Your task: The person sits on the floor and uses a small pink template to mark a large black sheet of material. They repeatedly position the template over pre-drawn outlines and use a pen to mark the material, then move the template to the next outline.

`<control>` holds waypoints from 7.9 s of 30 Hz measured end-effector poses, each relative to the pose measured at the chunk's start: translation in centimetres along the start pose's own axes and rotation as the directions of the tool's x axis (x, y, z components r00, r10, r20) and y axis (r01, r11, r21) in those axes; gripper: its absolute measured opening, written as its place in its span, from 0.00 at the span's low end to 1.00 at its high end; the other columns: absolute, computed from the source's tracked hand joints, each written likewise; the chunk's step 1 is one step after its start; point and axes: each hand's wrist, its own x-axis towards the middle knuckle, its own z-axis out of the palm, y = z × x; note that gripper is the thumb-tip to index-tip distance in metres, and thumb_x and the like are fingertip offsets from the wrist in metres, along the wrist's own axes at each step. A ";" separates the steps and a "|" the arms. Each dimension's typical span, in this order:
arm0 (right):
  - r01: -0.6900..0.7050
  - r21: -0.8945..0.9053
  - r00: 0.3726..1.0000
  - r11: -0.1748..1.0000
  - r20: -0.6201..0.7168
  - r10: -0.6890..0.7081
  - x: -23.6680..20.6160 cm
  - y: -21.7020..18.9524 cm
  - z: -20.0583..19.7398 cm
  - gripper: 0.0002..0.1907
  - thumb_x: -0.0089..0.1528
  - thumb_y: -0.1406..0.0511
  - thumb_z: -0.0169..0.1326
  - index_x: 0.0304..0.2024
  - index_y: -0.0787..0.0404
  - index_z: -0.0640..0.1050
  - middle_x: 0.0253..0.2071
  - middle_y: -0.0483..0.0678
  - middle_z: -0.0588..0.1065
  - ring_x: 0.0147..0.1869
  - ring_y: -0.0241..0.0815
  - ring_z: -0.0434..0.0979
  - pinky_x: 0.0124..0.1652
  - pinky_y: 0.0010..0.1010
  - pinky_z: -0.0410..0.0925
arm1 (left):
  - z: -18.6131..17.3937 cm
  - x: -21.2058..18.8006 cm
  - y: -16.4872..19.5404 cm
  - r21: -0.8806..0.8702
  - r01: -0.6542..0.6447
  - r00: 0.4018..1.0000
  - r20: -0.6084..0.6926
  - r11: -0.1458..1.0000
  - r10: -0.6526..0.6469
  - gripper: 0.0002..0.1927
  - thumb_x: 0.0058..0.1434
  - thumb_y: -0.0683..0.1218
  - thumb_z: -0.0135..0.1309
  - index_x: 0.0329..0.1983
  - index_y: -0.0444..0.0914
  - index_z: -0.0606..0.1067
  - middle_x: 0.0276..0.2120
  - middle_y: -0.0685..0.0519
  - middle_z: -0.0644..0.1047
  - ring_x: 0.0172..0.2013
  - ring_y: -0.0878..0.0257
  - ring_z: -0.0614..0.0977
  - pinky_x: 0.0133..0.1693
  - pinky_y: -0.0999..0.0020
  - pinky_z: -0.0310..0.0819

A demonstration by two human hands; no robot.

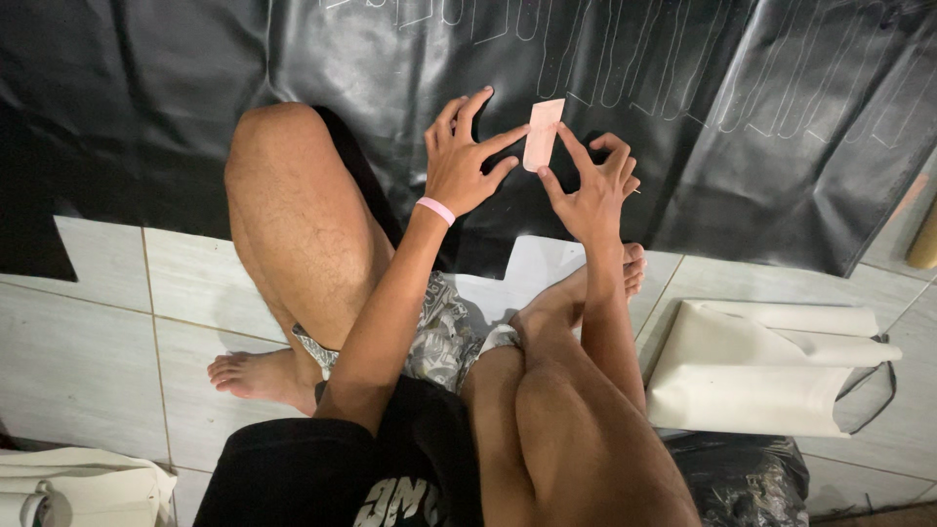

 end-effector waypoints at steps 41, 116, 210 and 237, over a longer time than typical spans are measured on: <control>0.514 0.258 0.776 0.818 0.268 -0.571 6.2 -1.5 -6.6 0.09 0.61 0.70 0.56 0.42 0.56 0.83 0.47 0.46 0.83 0.51 0.49 0.81 0.51 0.39 0.73 | 10.9 2.7 11.4 0.919 -0.383 0.922 0.374 -0.090 -0.102 0.18 0.63 0.31 0.56 0.57 0.31 0.78 0.59 0.36 0.76 0.44 0.52 0.80 0.34 0.62 0.69; 0.210 0.377 0.976 0.902 -0.132 -0.172 -1.8 0.4 -5.1 0.10 0.69 0.78 0.48 0.50 0.66 0.78 0.55 0.53 0.80 0.58 0.50 0.82 0.54 0.35 0.75 | 0.8 3.8 2.9 -0.040 -0.235 0.970 -0.070 0.971 0.232 0.23 0.48 0.37 0.63 0.49 0.38 0.75 0.57 0.48 0.71 0.59 0.48 0.73 0.60 0.50 0.65; 0.473 0.048 0.877 0.880 0.071 -0.475 6.4 1.8 -7.9 0.02 0.66 0.70 0.61 0.41 0.60 0.82 0.42 0.46 0.81 0.45 0.51 0.80 0.49 0.41 0.71 | 12.7 2.4 13.9 0.943 -0.327 0.942 0.319 0.067 0.108 0.24 0.55 0.27 0.58 0.56 0.31 0.77 0.58 0.35 0.76 0.46 0.49 0.82 0.36 0.66 0.80; 0.261 0.283 0.960 0.923 -0.176 -0.217 1.5 2.0 -6.8 0.19 0.64 0.82 0.46 0.54 0.66 0.78 0.54 0.54 0.81 0.48 0.50 0.85 0.46 0.34 0.75 | 4.1 4.1 6.8 0.157 -0.284 0.959 0.051 0.946 0.280 0.11 0.57 0.41 0.56 0.43 0.43 0.80 0.43 0.59 0.78 0.45 0.59 0.77 0.49 0.60 0.69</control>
